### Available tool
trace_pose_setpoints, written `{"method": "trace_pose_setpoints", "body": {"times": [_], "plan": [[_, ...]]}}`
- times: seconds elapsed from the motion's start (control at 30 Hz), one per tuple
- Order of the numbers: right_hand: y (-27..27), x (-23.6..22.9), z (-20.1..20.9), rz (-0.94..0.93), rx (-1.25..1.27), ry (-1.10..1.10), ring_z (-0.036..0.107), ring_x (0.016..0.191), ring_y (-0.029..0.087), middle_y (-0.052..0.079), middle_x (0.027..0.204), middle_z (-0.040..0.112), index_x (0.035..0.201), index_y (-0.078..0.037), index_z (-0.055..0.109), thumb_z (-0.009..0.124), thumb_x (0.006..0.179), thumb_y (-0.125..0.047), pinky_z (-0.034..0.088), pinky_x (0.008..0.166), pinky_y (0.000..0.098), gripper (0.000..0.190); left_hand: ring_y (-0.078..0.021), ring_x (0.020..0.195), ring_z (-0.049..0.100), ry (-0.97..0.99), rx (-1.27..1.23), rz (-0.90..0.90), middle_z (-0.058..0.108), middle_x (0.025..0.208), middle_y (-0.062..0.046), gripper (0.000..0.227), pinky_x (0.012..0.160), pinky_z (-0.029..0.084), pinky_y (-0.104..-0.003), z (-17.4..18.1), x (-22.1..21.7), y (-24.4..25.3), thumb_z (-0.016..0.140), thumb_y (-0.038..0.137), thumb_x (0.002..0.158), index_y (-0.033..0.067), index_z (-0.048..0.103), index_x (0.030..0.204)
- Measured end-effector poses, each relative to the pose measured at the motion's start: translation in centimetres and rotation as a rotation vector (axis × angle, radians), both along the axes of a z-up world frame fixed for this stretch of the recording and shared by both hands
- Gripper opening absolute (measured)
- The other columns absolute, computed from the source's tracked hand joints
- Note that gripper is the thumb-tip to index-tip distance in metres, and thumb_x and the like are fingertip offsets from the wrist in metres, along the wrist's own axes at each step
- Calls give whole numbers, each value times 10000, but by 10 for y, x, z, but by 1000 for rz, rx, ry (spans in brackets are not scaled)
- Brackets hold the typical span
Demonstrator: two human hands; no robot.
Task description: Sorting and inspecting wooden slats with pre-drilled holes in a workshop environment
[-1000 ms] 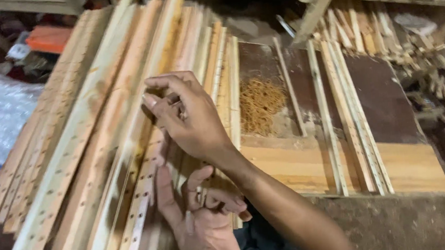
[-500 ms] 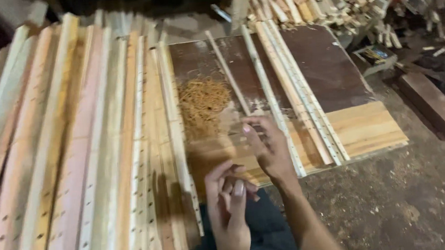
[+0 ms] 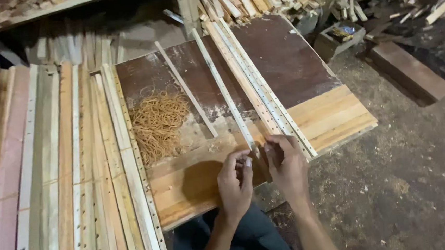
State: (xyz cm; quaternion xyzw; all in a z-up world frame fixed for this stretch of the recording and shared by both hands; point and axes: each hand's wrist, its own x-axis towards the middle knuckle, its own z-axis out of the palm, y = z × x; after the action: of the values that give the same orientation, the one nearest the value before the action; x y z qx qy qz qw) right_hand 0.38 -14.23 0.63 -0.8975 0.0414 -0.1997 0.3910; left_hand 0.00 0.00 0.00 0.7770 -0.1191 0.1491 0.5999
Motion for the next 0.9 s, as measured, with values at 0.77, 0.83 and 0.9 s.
{"method": "trace_pose_setpoints", "body": {"times": [0.77, 0.83, 0.9], "plan": [[-3, 7, -11, -42, -357, 32, 614, 948, 323, 170, 1090, 711, 1291, 22, 640, 596, 829, 148, 575, 763, 449, 481, -214, 994, 718, 29, 171, -66, 709, 1079, -83, 244, 845, 580, -333, -4, -4, 1, 532, 224, 1043, 72, 655, 1188], [-5, 9, -9, -27, -362, 12, 608, 929, 339, 169, 1034, 723, 1282, 18, 638, 607, 873, 105, 599, 668, 457, 420, -221, 1042, 718, 54, 184, -68, 719, 1112, -70, 259, 869, 573, -343, -4, -3, 0, 526, 253, 1040, 88, 660, 1189], [-6, 10, -6, 28, -373, 9, 673, 828, 351, 142, 955, 701, 1281, -14, 599, 607, 683, 157, 610, 530, 473, 622, -224, 1013, 709, 63, 159, -55, 711, 1074, -76, 225, 882, 552, -350, -4, -2, -2, 546, 195, 1010, 79, 668, 1158]]}}
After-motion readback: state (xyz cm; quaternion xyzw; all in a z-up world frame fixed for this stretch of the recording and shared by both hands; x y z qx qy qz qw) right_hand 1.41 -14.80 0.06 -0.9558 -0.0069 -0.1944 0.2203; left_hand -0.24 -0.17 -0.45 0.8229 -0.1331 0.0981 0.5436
